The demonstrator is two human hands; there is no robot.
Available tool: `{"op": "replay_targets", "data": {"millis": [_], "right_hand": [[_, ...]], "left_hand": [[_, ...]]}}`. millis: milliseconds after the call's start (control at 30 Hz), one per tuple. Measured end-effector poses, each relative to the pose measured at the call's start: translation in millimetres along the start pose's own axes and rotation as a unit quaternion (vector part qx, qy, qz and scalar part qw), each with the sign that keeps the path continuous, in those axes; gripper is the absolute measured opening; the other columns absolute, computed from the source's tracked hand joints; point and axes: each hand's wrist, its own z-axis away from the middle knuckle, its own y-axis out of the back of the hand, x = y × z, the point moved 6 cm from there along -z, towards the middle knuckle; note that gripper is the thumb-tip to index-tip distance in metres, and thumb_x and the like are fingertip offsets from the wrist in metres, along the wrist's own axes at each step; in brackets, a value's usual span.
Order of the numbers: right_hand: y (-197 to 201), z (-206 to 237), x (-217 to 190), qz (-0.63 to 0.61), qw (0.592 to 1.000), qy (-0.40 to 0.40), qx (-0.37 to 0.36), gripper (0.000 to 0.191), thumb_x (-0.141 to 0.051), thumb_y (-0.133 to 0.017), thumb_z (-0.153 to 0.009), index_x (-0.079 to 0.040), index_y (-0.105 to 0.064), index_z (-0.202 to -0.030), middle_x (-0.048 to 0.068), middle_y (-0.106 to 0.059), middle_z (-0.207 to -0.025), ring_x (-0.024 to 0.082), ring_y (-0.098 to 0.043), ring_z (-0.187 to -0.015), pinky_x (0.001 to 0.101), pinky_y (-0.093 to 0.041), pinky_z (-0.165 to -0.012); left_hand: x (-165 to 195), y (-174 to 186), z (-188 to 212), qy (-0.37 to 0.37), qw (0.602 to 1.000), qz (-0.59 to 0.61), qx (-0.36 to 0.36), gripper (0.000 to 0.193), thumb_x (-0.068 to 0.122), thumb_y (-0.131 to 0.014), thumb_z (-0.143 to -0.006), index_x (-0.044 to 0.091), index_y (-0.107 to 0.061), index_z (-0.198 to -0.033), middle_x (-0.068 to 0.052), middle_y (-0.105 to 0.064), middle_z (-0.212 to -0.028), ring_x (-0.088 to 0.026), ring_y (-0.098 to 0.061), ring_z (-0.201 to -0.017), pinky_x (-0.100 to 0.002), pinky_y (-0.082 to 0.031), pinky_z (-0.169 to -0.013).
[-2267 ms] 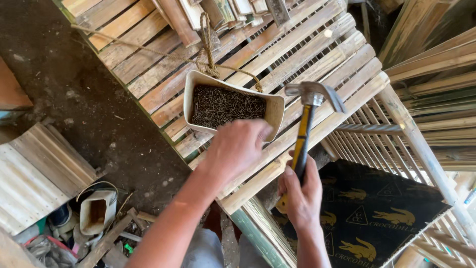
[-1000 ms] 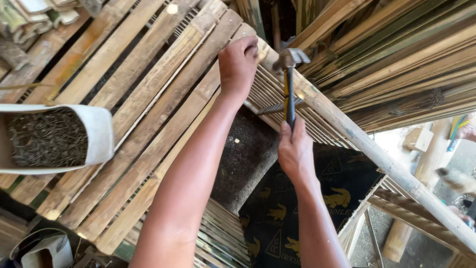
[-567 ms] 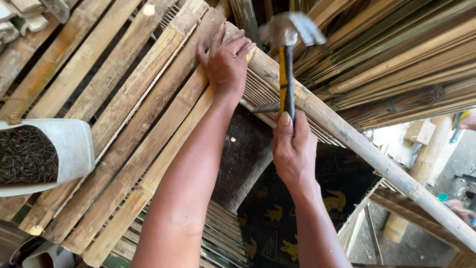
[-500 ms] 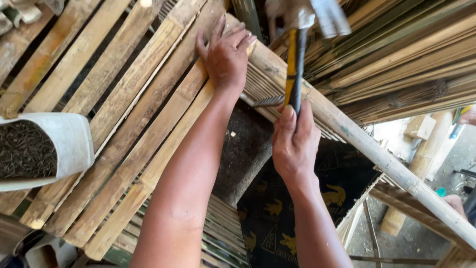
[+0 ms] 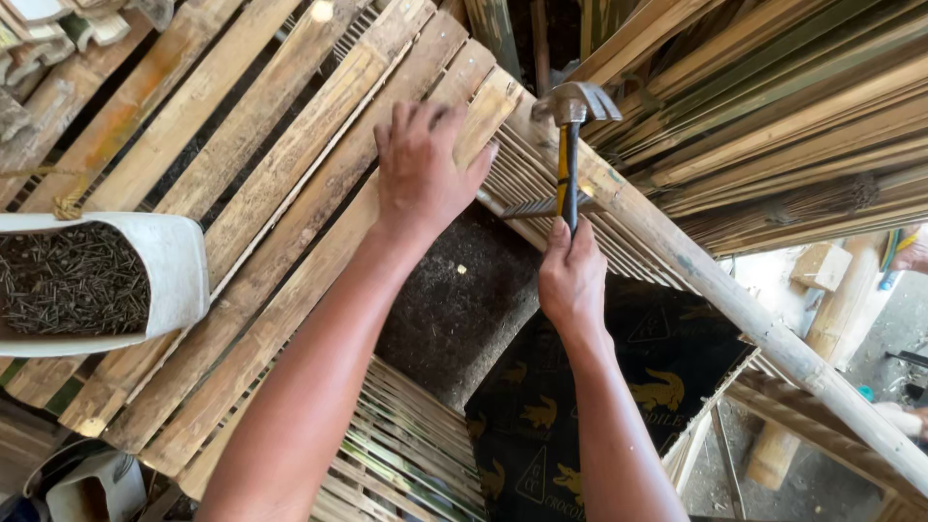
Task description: The person assembles a bamboo frame by repeatedly picking up nails from a container, positioning them between bamboo slats, and hammering them in. The person adjusts the slats and the container as needed while working.
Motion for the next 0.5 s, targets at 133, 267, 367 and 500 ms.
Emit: {"op": "replay_targets", "data": {"millis": [133, 267, 367, 500], "right_hand": [[-8.2, 0.3, 2.8, -0.02, 1.0, -0.006, -0.01, 0.04, -0.036, -0.039, -0.109, 0.0, -0.054, -0.102, 0.011, -0.059, -0.062, 0.023, -0.057, -0.046, 0.0406, -0.044, -0.042], [-11.2, -0.4, 2.3, -0.037, 0.999, -0.023, -0.019, 0.041, -0.037, -0.038, -0.109, 0.001, -0.052, -0.104, 0.008, -0.058, -0.061, 0.018, -0.054, -0.043, 0.036, -0.042, -0.038], [-9.5, 0.5, 0.5, -0.02, 1.0, -0.011, -0.012, 0.04, -0.037, -0.039, -0.111, 0.0, -0.053, -0.103, 0.008, -0.058, -0.06, 0.018, -0.053, -0.043, 0.0366, -0.042, -0.039], [-8.7, 1.5, 2.8, -0.018, 1.0, -0.01, -0.015, 0.039, -0.035, -0.04, -0.11, 0.0, -0.053, -0.101, 0.01, -0.058, -0.062, 0.021, -0.056, -0.046, 0.0404, -0.044, -0.043]], "left_hand": [[-0.5, 7.4, 25.5, -0.132, 0.99, -0.031, 0.044, 0.067, 0.034, -0.089, -0.08, 0.004, -0.064, -0.134, -0.016, -0.063, -0.134, -0.03, -0.053, -0.123, -0.047, -0.044, -0.103], [-0.3, 2.0, 24.0, -0.096, 0.994, -0.022, 0.055, 0.072, 0.038, -0.087, -0.077, 0.006, -0.061, -0.136, -0.014, -0.063, -0.133, -0.03, -0.054, -0.123, -0.045, -0.045, -0.104], [-1.5, 0.3, 24.9, -0.097, 0.993, -0.029, 0.058, 0.069, 0.037, -0.084, -0.084, 0.004, -0.057, -0.139, -0.014, -0.063, -0.134, -0.029, -0.055, -0.123, -0.045, -0.045, -0.106], [-11.3, -3.3, 26.9, -0.094, 0.994, -0.032, 0.046, 0.063, 0.038, -0.081, -0.087, 0.006, -0.058, -0.136, -0.013, -0.063, -0.135, -0.029, -0.056, -0.122, -0.046, -0.045, -0.107]]}}
